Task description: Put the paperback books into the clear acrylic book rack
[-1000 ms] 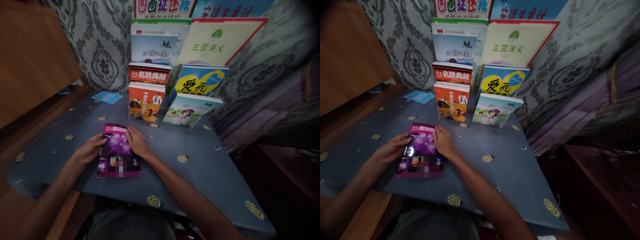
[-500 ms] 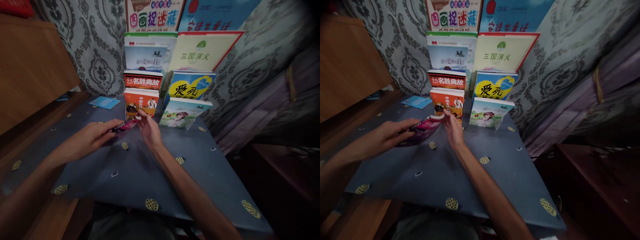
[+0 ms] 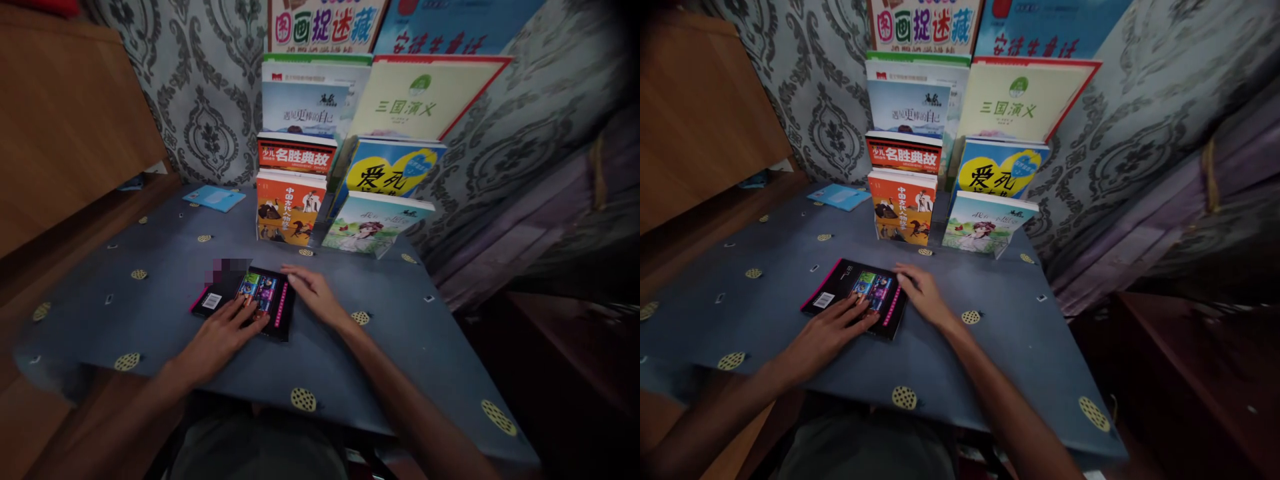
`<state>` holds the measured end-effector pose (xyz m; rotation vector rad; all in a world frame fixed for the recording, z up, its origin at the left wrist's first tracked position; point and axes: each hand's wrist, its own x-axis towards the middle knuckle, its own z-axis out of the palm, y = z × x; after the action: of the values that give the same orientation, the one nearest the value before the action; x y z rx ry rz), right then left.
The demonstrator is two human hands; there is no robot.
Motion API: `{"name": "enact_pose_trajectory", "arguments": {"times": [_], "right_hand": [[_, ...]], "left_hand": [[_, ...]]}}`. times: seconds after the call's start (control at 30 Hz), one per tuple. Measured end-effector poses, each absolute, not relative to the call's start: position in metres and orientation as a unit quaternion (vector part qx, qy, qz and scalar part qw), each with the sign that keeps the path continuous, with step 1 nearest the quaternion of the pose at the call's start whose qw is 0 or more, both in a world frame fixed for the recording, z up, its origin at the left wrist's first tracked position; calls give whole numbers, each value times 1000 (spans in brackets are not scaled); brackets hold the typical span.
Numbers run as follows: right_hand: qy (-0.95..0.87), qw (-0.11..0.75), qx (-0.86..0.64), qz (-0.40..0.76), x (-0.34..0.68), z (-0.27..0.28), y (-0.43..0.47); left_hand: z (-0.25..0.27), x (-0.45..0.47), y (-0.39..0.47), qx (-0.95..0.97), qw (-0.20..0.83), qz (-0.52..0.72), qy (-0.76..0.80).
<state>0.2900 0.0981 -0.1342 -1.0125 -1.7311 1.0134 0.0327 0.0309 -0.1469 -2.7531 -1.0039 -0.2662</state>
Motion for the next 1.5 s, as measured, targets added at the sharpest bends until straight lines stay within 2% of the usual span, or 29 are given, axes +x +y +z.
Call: {"name": "enact_pose_trajectory", "arguments": {"times": [0.17,0.27,0.33,0.43,0.6,0.9,1.33,1.5], "right_hand": [[-872,209,-218,385,223,-109,81],[-902,117,-193,367,187,-106,90],[-909,91,-195,357,175,-108,102],[-916,97,-218,324,171,-115,121],[-899,132,-340,241,173,-129,134],[-833,188,-486,188,226,-148,102],[-822,198,-503,177,277,-158,57],[-827,182,-508,159,276,-155,57]], "left_hand": [[-159,34,28,-922,52,-111,-368],[-168,34,27,-913,36,-113,-390],[-167,35,26,-909,40,-114,-399],[-157,38,26,-907,54,-140,-393],[-142,42,28,-916,62,-174,-356],[-158,36,28,-911,86,-164,-368],[-146,31,20,-925,36,-96,-367],[-143,17,53,-907,-10,-74,-414]]}}
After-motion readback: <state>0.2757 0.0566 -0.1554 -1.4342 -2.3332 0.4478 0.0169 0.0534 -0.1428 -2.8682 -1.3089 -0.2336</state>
